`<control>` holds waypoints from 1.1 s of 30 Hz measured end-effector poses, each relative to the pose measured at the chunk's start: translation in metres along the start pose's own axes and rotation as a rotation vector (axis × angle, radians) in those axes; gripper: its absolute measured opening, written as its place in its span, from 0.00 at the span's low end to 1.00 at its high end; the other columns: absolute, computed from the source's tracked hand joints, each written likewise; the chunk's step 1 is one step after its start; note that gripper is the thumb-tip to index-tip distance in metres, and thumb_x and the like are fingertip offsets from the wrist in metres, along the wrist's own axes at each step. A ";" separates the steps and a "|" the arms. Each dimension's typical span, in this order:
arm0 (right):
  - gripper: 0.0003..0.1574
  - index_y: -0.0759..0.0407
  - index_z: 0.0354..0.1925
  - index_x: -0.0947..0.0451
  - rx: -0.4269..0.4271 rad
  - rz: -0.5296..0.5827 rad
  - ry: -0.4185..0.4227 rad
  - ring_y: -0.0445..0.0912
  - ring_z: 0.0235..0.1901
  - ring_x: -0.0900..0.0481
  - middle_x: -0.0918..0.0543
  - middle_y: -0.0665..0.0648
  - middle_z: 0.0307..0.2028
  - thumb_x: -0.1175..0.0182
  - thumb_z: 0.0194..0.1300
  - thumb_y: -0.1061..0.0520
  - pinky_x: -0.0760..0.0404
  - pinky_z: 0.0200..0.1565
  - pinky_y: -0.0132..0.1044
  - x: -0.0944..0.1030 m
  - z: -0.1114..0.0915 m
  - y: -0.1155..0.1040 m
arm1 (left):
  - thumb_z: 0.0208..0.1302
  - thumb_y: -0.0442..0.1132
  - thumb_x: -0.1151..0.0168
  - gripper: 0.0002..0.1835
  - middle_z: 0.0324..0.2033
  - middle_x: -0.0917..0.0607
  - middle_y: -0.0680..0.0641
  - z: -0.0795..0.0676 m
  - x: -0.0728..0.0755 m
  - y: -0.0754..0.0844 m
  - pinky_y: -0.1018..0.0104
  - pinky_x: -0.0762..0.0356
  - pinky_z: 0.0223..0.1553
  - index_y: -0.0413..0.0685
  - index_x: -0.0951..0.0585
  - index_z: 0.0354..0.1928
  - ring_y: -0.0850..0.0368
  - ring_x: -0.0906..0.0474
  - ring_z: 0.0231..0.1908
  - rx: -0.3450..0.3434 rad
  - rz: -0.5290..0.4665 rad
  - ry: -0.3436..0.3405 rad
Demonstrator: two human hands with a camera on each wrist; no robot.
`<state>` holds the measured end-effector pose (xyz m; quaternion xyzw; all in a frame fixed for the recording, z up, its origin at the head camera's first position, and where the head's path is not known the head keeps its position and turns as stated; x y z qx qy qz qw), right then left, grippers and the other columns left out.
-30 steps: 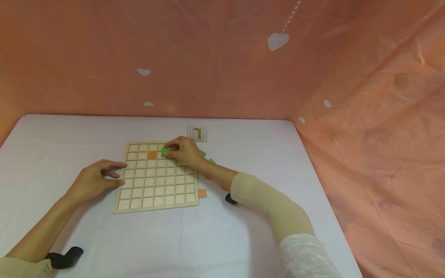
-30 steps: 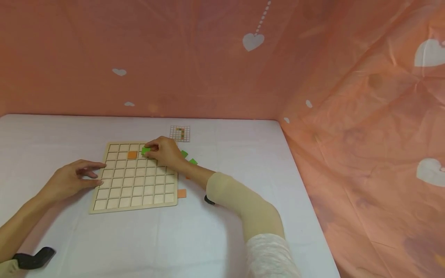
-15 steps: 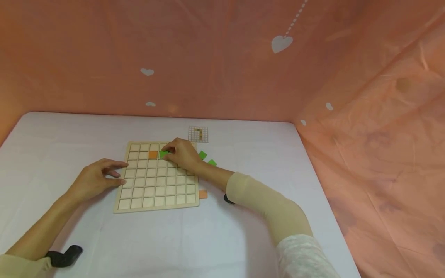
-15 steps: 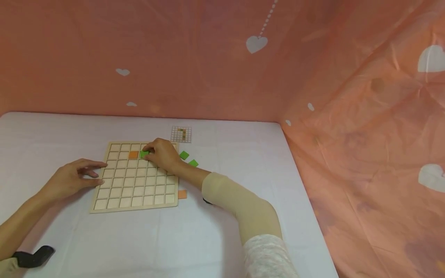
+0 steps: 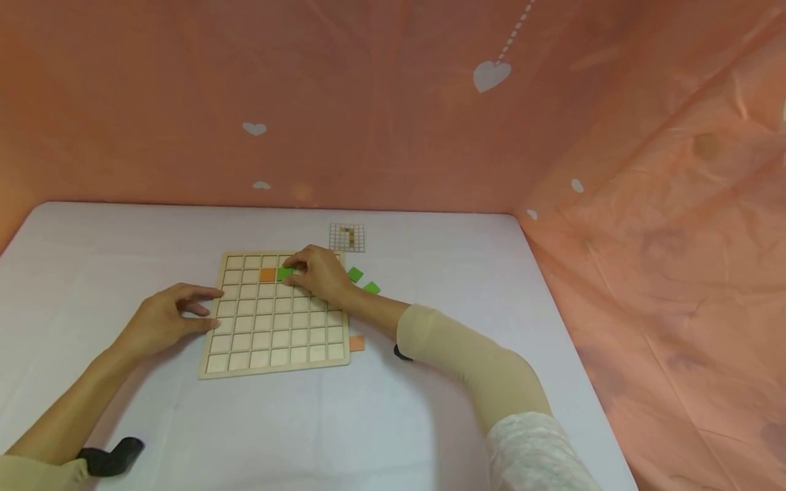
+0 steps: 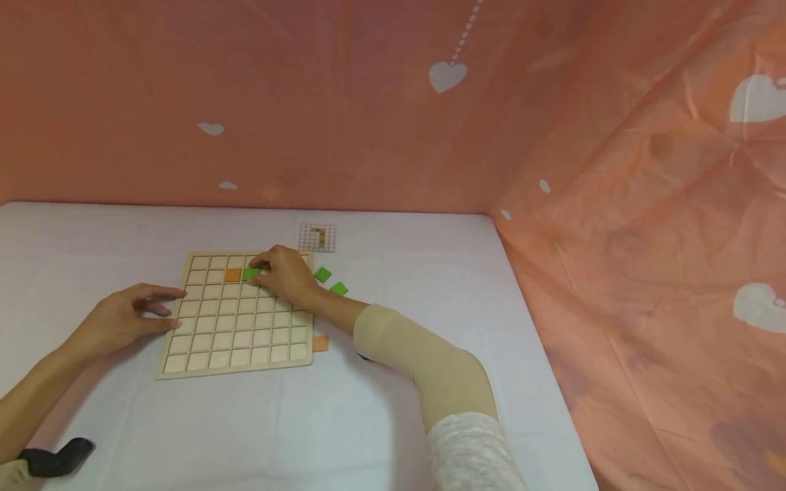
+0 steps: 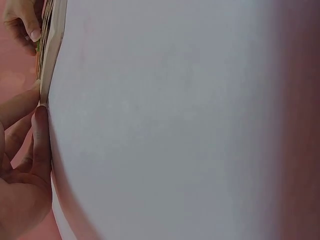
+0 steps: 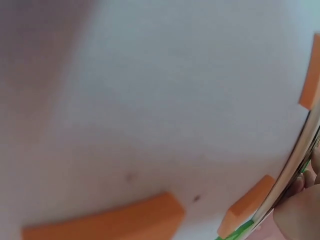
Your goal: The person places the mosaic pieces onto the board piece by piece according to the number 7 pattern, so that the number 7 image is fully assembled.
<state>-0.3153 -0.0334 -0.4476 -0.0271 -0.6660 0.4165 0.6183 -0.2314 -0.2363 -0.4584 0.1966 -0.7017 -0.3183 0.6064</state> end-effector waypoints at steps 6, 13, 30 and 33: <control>0.19 0.56 0.50 0.15 -0.032 0.139 -0.055 0.34 0.39 0.23 0.17 0.48 0.43 0.29 0.62 0.52 0.27 0.42 0.20 0.003 -0.005 0.006 | 0.55 0.47 0.24 0.30 0.50 0.18 0.39 0.000 -0.001 -0.001 0.65 0.34 0.39 0.45 0.19 0.59 0.69 0.23 0.38 -0.001 -0.014 0.000; 0.16 0.58 0.49 0.15 -0.026 0.320 -0.026 0.34 0.39 0.20 0.15 0.48 0.43 0.30 0.63 0.56 0.23 0.44 0.24 0.013 -0.017 0.013 | 0.55 0.45 0.24 0.29 0.49 0.18 0.39 0.002 0.000 -0.001 0.64 0.32 0.38 0.44 0.19 0.59 0.57 0.21 0.41 -0.006 -0.009 0.009; 0.16 0.64 0.49 0.16 -0.066 0.500 0.022 0.42 0.40 0.18 0.14 0.56 0.43 0.32 0.63 0.61 0.19 0.45 0.34 0.058 -0.078 0.036 | 0.56 0.46 0.25 0.30 0.47 0.18 0.41 0.003 -0.004 0.000 0.67 0.31 0.38 0.44 0.20 0.60 0.50 0.20 0.43 -0.005 -0.004 0.002; 0.15 0.65 0.49 0.17 -0.055 0.497 0.049 0.44 0.41 0.18 0.14 0.59 0.45 0.32 0.64 0.62 0.19 0.46 0.36 0.067 -0.089 0.041 | 0.55 0.44 0.24 0.30 0.46 0.17 0.41 0.004 -0.004 0.002 0.66 0.31 0.38 0.44 0.20 0.59 0.52 0.20 0.41 -0.015 0.002 0.011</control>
Point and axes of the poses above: each hand's wrist, its own z-axis towards the middle knuckle, its own x-axis out of the back of the hand, y = z × x, the point moved 10 cm from there along z, towards the middle knuckle
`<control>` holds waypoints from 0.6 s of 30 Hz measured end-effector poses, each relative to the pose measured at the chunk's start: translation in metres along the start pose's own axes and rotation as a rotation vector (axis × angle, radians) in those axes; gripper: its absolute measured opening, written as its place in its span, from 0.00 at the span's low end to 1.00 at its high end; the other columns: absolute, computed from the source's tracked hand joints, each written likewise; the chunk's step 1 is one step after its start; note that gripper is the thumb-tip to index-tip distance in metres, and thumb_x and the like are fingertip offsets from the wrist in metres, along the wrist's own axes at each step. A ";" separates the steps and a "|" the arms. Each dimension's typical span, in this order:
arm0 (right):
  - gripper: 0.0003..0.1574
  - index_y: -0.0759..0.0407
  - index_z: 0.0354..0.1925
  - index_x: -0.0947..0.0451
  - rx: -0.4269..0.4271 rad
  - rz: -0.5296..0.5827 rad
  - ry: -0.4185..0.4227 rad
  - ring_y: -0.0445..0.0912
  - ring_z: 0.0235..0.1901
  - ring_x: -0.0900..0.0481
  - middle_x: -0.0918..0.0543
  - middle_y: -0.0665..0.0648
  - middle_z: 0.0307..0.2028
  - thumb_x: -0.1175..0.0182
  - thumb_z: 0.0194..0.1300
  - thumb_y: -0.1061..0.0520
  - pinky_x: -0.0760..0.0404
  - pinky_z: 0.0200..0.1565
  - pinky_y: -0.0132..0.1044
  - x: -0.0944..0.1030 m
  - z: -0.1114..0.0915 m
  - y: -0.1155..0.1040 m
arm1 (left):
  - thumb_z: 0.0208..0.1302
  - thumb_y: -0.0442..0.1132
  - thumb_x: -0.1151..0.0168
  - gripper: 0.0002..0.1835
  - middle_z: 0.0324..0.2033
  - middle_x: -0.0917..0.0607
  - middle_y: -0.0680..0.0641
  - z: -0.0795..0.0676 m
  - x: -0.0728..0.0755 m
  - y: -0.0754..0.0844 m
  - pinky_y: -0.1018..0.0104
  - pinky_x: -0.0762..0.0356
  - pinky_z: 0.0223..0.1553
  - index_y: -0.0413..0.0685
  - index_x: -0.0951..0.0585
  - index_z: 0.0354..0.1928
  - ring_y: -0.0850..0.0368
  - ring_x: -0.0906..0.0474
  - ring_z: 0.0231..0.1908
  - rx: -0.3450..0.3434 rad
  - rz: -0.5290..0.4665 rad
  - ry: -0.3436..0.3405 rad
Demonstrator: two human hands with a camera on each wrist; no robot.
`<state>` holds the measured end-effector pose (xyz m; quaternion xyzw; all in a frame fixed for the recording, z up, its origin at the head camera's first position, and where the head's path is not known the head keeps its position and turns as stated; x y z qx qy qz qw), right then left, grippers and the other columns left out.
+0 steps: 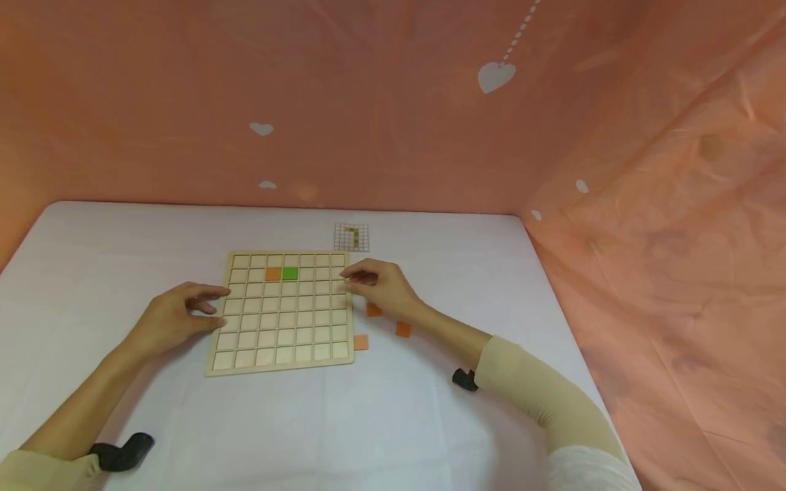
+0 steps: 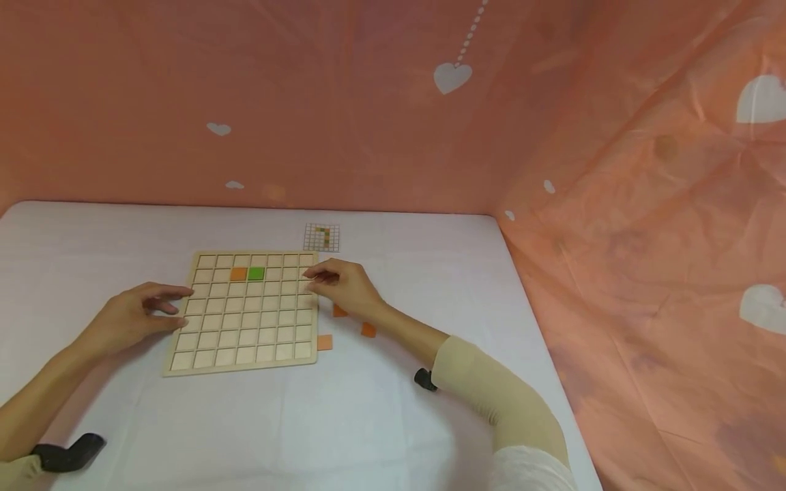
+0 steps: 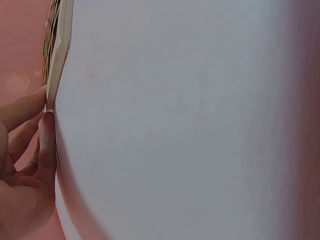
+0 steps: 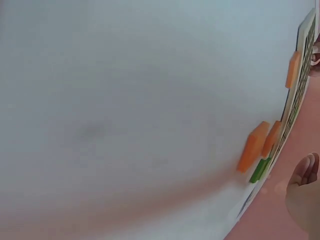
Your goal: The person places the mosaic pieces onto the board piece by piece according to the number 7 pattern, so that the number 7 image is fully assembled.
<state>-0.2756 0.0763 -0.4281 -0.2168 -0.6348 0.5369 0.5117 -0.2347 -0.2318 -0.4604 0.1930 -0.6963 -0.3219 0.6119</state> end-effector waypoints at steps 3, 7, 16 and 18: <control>0.14 0.65 0.48 0.17 0.002 -0.040 0.020 0.43 0.40 0.18 0.14 0.58 0.43 0.32 0.64 0.62 0.19 0.46 0.35 0.009 -0.010 0.002 | 0.54 0.43 0.24 0.29 0.46 0.17 0.41 0.000 0.001 0.002 0.63 0.31 0.39 0.43 0.19 0.59 0.54 0.20 0.40 -0.004 0.002 0.008; 0.14 0.65 0.47 0.16 -0.029 -0.056 0.047 0.44 0.40 0.17 0.14 0.54 0.41 0.31 0.63 0.61 0.19 0.46 0.35 0.022 -0.026 0.008 | 0.52 0.42 0.23 0.29 0.46 0.17 0.40 0.001 0.000 0.005 0.63 0.32 0.39 0.43 0.19 0.58 0.57 0.20 0.39 -0.011 0.003 0.022; 0.14 0.63 0.48 0.16 -0.061 -0.071 0.090 0.47 0.40 0.16 0.14 0.57 0.44 0.31 0.62 0.63 0.19 0.44 0.36 0.045 -0.059 0.020 | 0.54 0.44 0.24 0.29 0.45 0.16 0.42 0.001 -0.002 0.003 0.68 0.32 0.38 0.44 0.19 0.58 0.67 0.24 0.38 -0.008 -0.007 0.024; 0.15 0.62 0.48 0.17 -0.064 -0.081 0.090 0.47 0.40 0.16 0.14 0.56 0.44 0.31 0.63 0.62 0.19 0.44 0.36 0.047 -0.066 0.024 | 0.54 0.44 0.23 0.29 0.44 0.16 0.42 -0.001 0.000 0.003 0.70 0.33 0.37 0.45 0.19 0.58 0.74 0.26 0.36 -0.012 -0.006 0.030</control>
Point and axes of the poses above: each hand's wrist, its own z-axis towards the middle knuckle, its own x-axis out of the back of the hand, y = z × x, the point moved 10 cm from there along z, towards the middle knuckle
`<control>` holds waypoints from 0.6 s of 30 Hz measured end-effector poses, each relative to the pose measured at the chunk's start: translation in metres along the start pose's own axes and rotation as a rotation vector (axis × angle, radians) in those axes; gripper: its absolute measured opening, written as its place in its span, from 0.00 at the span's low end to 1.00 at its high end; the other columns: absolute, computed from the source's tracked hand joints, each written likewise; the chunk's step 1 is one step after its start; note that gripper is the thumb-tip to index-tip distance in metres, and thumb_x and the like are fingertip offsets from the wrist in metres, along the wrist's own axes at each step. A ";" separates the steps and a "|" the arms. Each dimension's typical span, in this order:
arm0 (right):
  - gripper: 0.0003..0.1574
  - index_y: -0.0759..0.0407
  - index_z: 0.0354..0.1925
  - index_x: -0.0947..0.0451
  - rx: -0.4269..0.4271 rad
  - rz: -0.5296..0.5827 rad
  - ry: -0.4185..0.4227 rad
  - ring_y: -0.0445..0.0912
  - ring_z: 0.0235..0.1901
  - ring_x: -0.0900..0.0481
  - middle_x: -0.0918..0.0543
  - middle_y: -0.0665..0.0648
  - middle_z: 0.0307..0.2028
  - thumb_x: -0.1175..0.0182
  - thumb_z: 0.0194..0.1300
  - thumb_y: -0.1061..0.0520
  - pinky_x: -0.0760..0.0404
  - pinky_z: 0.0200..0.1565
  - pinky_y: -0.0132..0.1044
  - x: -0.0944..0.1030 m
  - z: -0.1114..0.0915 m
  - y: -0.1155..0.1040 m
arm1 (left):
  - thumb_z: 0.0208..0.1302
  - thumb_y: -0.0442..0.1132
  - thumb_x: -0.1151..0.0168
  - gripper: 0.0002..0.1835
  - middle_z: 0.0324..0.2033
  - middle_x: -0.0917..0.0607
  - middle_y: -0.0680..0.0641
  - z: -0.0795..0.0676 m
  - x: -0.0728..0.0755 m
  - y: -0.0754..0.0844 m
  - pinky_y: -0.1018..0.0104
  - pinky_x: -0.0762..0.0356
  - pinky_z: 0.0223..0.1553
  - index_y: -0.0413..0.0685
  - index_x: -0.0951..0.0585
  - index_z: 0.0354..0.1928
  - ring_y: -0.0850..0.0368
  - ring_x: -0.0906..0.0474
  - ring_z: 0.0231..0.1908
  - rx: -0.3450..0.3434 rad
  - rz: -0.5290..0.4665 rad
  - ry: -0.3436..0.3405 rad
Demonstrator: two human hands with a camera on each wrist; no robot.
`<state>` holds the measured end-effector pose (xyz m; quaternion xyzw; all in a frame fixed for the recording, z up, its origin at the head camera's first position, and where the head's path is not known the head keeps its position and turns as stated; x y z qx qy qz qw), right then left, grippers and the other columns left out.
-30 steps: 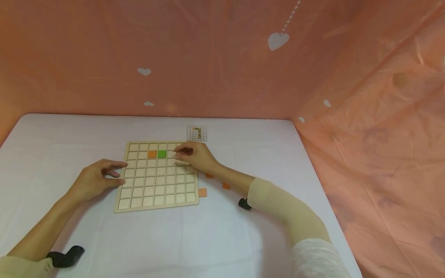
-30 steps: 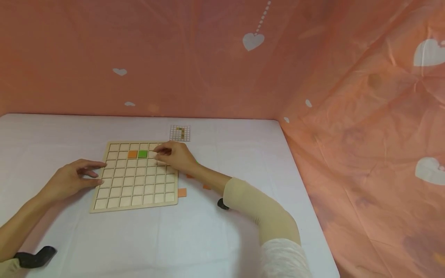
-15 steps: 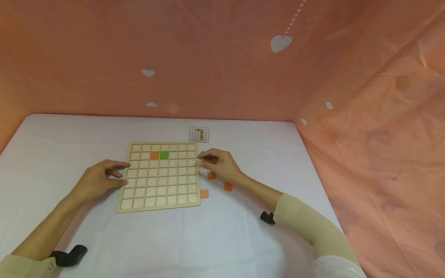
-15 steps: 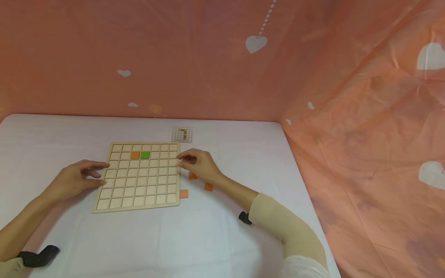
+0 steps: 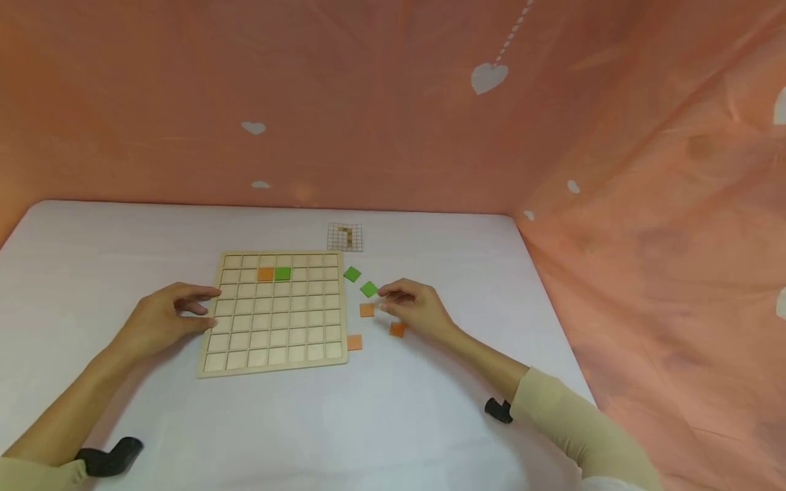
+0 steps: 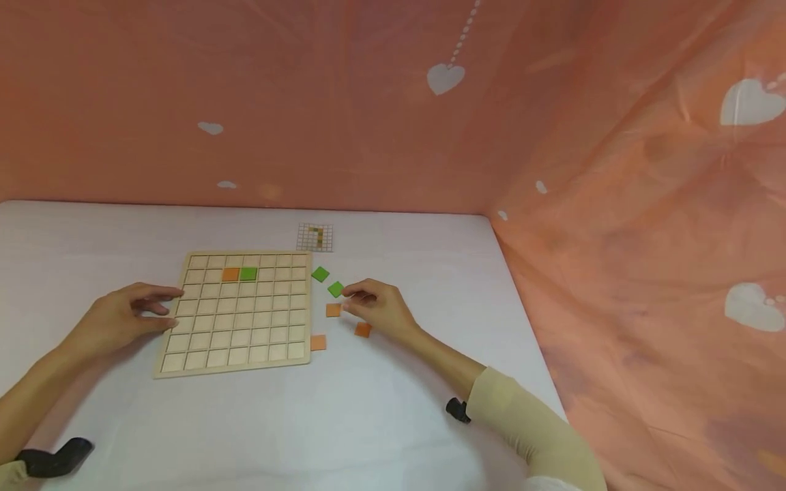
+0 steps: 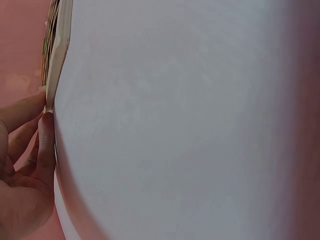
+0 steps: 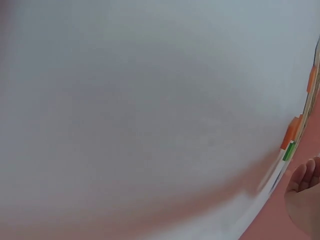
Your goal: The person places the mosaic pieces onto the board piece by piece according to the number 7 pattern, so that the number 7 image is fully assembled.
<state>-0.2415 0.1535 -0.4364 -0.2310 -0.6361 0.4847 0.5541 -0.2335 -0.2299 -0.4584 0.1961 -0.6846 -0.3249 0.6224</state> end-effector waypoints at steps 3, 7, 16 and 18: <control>0.15 0.62 0.48 0.16 0.002 -0.017 0.008 0.46 0.41 0.17 0.14 0.55 0.45 0.31 0.62 0.61 0.19 0.45 0.36 0.002 -0.011 0.006 | 0.55 0.45 0.24 0.29 0.45 0.16 0.42 -0.002 0.003 0.000 0.70 0.33 0.37 0.45 0.19 0.58 0.75 0.26 0.36 0.005 -0.004 -0.013; 0.15 0.61 0.48 0.15 -0.016 -0.055 0.033 0.45 0.40 0.17 0.13 0.53 0.44 0.30 0.61 0.63 0.20 0.45 0.35 0.008 -0.027 0.015 | 0.56 0.45 0.25 0.29 0.44 0.16 0.42 -0.002 0.001 0.002 0.68 0.32 0.38 0.44 0.20 0.59 0.65 0.24 0.39 0.011 -0.001 -0.036; 0.25 0.57 0.53 0.18 -0.052 -0.145 0.020 0.43 0.44 0.19 0.16 0.50 0.48 0.26 0.55 0.63 0.21 0.49 0.35 0.008 -0.049 0.027 | 0.55 0.43 0.24 0.30 0.43 0.16 0.40 -0.001 0.000 0.003 0.63 0.32 0.40 0.42 0.20 0.59 0.50 0.20 0.42 0.013 0.007 -0.024; 0.27 0.58 0.53 0.18 -0.028 -0.185 0.023 0.43 0.45 0.20 0.17 0.50 0.48 0.25 0.54 0.63 0.21 0.50 0.35 0.006 -0.050 0.027 | 0.55 0.43 0.24 0.30 0.43 0.16 0.40 -0.001 0.001 0.004 0.60 0.32 0.40 0.41 0.20 0.59 0.47 0.20 0.43 0.015 0.003 -0.025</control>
Point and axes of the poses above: each hand's wrist, its own z-axis towards the middle knuckle, its own x-axis out of the back of the hand, y = z × x, the point moved 10 cm from there along z, towards the middle knuckle
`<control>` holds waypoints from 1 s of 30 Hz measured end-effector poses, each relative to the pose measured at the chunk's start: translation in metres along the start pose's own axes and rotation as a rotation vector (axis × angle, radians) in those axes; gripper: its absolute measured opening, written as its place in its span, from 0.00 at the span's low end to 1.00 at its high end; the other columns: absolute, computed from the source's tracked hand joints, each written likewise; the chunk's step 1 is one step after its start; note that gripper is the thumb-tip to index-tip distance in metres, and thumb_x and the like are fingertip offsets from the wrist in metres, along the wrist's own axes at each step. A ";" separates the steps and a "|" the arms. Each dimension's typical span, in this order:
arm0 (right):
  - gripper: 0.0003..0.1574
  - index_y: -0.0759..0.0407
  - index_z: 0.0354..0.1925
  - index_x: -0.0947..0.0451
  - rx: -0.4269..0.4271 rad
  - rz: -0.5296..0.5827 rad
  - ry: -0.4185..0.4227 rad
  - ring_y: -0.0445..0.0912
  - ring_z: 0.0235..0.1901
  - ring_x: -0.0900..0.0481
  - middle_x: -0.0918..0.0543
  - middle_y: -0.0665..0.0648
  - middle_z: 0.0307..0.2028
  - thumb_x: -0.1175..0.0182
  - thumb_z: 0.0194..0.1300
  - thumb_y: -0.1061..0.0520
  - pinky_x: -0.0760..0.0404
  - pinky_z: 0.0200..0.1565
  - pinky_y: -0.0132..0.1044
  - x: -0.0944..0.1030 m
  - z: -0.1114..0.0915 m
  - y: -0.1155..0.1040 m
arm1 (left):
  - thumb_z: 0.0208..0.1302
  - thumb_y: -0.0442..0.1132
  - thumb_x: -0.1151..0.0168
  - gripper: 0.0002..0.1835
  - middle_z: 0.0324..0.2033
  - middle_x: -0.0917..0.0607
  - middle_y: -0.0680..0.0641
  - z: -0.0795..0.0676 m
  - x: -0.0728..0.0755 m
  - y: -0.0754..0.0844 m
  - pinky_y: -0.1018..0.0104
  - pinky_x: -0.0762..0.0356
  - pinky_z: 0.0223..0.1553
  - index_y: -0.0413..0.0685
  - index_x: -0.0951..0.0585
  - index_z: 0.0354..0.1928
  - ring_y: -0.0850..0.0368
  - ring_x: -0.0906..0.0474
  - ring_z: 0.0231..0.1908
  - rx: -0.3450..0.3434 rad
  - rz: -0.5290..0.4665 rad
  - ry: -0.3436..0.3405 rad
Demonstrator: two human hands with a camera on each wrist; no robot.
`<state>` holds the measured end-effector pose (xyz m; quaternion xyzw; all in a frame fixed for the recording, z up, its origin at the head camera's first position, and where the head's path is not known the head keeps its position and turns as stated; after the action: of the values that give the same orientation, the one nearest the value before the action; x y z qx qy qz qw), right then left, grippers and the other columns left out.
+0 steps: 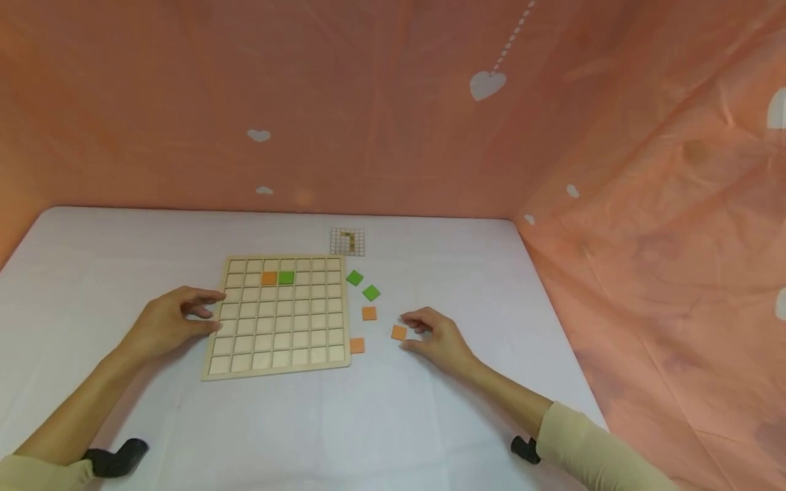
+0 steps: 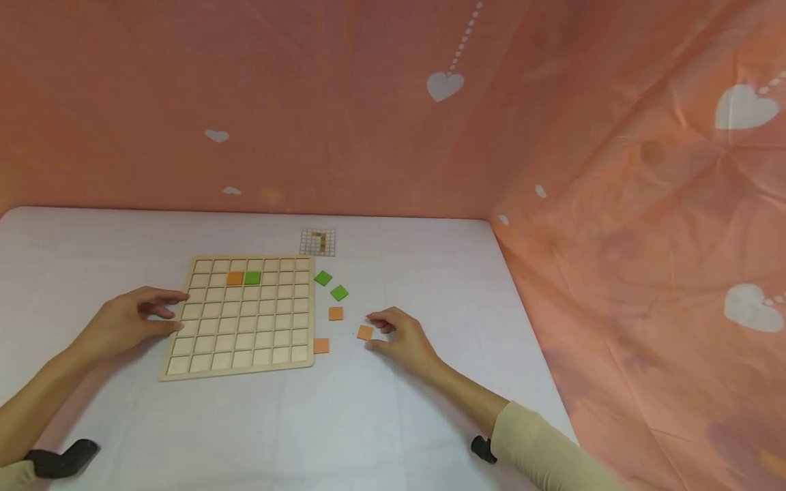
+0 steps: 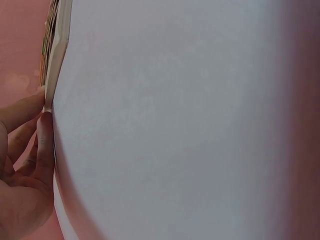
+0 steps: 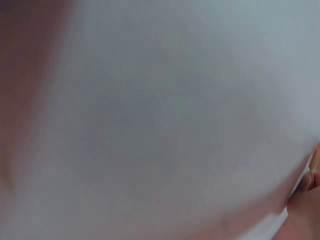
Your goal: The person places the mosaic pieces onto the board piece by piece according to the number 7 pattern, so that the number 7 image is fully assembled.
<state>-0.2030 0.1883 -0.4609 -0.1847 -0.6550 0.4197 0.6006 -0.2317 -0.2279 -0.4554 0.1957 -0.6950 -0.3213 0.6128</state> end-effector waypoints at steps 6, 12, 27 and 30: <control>0.23 0.55 0.50 0.15 0.027 -0.107 0.049 0.41 0.42 0.22 0.19 0.46 0.45 0.24 0.54 0.60 0.22 0.47 0.34 -0.004 -0.004 -0.001 | 0.55 0.43 0.24 0.29 0.41 0.15 0.43 -0.001 0.000 -0.002 0.63 0.33 0.40 0.43 0.20 0.59 0.54 0.22 0.40 -0.004 0.003 0.011; 0.18 0.57 0.46 0.13 0.055 -0.093 0.084 0.42 0.44 0.19 0.17 0.47 0.41 0.25 0.54 0.61 0.21 0.47 0.34 -0.004 -0.003 -0.005 | 0.54 0.42 0.24 0.29 0.40 0.15 0.43 -0.001 0.001 -0.002 0.61 0.32 0.40 0.42 0.20 0.58 0.53 0.22 0.40 -0.009 0.002 0.016; 0.17 0.59 0.46 0.14 0.090 -0.094 0.039 0.42 0.40 0.19 0.18 0.50 0.41 0.28 0.57 0.66 0.20 0.43 0.32 -0.009 0.008 -0.014 | 0.55 0.43 0.24 0.29 0.42 0.15 0.41 0.000 0.000 -0.001 0.59 0.33 0.41 0.42 0.20 0.59 0.53 0.22 0.40 -0.001 0.004 0.002; 0.16 0.59 0.47 0.15 0.103 -0.074 0.022 0.40 0.38 0.20 0.18 0.49 0.41 0.29 0.58 0.66 0.20 0.42 0.32 -0.011 0.015 -0.020 | 0.56 0.43 0.25 0.29 0.42 0.15 0.40 0.000 0.000 -0.001 0.60 0.33 0.41 0.42 0.20 0.59 0.50 0.21 0.41 0.007 0.002 -0.007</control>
<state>-0.2094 0.1637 -0.4518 -0.1338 -0.6322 0.4280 0.6318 -0.2318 -0.2287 -0.4563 0.1961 -0.6982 -0.3191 0.6101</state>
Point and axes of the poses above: each hand's wrist, its own z-axis towards the middle knuckle, its own x-axis out of the back of the hand, y = z × x, the point moved 10 cm from there along z, towards the middle knuckle
